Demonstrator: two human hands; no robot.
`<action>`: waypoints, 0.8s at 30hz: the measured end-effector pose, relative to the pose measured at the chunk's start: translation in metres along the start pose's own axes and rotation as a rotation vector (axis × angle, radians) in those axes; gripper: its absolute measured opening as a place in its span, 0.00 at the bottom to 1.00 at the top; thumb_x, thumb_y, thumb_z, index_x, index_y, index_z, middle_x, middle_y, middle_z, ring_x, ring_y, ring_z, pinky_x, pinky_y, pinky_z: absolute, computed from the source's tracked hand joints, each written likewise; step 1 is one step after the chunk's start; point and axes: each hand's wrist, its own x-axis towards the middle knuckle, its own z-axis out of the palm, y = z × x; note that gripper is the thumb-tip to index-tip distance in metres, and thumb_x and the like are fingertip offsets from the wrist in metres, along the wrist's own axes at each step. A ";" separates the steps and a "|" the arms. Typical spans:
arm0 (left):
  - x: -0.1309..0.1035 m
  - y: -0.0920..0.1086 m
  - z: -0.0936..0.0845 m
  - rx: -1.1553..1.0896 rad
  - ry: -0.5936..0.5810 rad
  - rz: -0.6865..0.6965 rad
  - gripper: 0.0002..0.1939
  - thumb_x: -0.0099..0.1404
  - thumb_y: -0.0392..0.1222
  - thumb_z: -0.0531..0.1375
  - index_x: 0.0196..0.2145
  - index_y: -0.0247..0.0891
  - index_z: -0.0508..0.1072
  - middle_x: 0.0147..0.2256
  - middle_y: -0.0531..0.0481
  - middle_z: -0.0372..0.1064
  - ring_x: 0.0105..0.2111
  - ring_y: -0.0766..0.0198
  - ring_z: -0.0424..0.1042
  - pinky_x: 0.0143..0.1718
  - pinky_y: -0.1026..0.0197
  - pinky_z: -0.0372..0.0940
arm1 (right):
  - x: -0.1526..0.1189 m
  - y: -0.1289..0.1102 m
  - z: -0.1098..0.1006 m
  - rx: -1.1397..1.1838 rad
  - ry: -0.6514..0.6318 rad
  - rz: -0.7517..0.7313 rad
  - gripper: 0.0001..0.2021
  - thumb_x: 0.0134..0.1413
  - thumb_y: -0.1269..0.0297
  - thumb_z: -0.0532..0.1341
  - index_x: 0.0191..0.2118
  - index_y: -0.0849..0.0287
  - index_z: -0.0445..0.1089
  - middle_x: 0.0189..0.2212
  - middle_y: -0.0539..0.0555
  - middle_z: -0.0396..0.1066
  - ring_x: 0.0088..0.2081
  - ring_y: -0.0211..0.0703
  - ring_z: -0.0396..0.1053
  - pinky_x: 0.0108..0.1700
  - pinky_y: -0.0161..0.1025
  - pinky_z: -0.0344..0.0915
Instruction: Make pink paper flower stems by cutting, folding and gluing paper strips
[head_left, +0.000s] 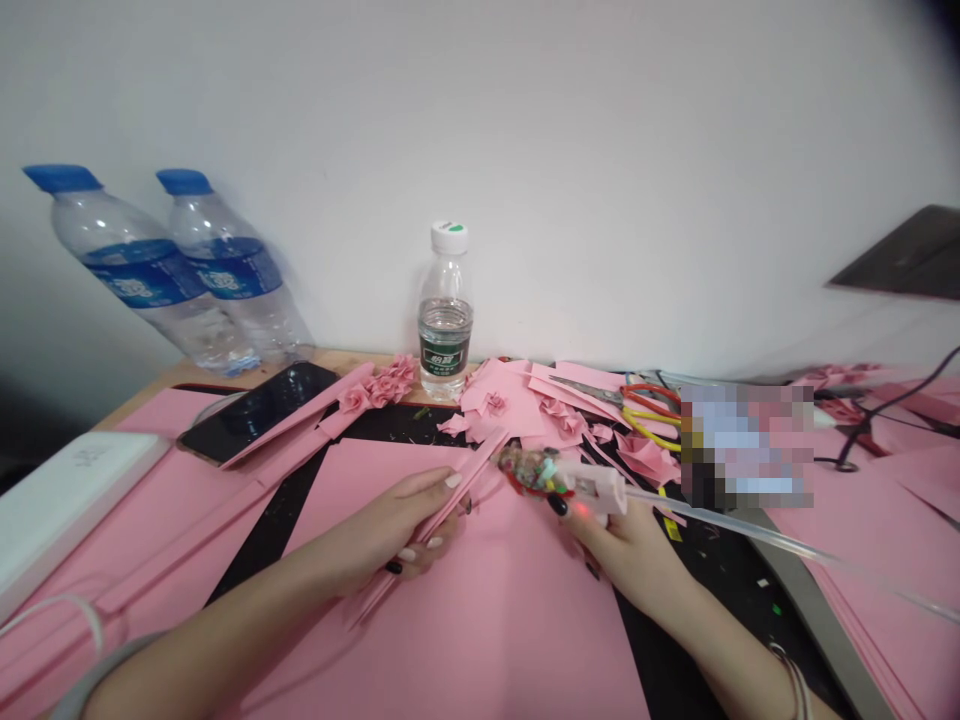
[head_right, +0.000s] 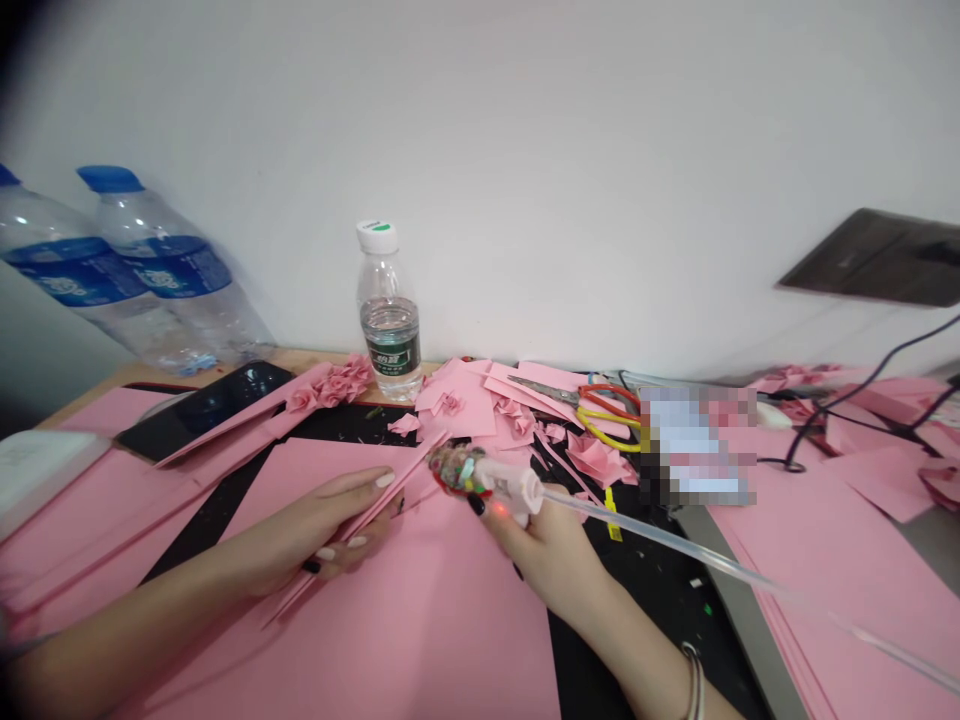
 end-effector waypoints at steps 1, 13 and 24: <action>0.000 0.000 0.000 0.000 -0.001 0.000 0.20 0.70 0.57 0.52 0.30 0.39 0.63 0.18 0.61 0.52 0.16 0.73 0.40 0.19 0.65 0.37 | 0.000 0.000 0.000 0.009 -0.030 -0.004 0.12 0.59 0.61 0.54 0.25 0.56 0.60 0.15 0.44 0.57 0.16 0.34 0.55 0.17 0.31 0.52; 0.000 0.001 0.001 0.005 -0.003 -0.003 0.22 0.70 0.58 0.51 0.27 0.39 0.62 0.15 0.61 0.49 0.16 0.72 0.40 0.19 0.64 0.36 | -0.001 0.003 0.001 0.003 0.020 0.037 0.12 0.59 0.60 0.54 0.26 0.57 0.61 0.16 0.44 0.57 0.17 0.34 0.54 0.18 0.32 0.53; 0.000 -0.001 0.000 -0.022 0.001 -0.002 0.18 0.71 0.56 0.52 0.32 0.38 0.65 0.19 0.60 0.53 0.16 0.73 0.40 0.18 0.65 0.36 | 0.002 0.004 0.002 0.017 0.141 0.029 0.12 0.57 0.61 0.56 0.24 0.55 0.59 0.14 0.44 0.56 0.18 0.35 0.54 0.19 0.33 0.53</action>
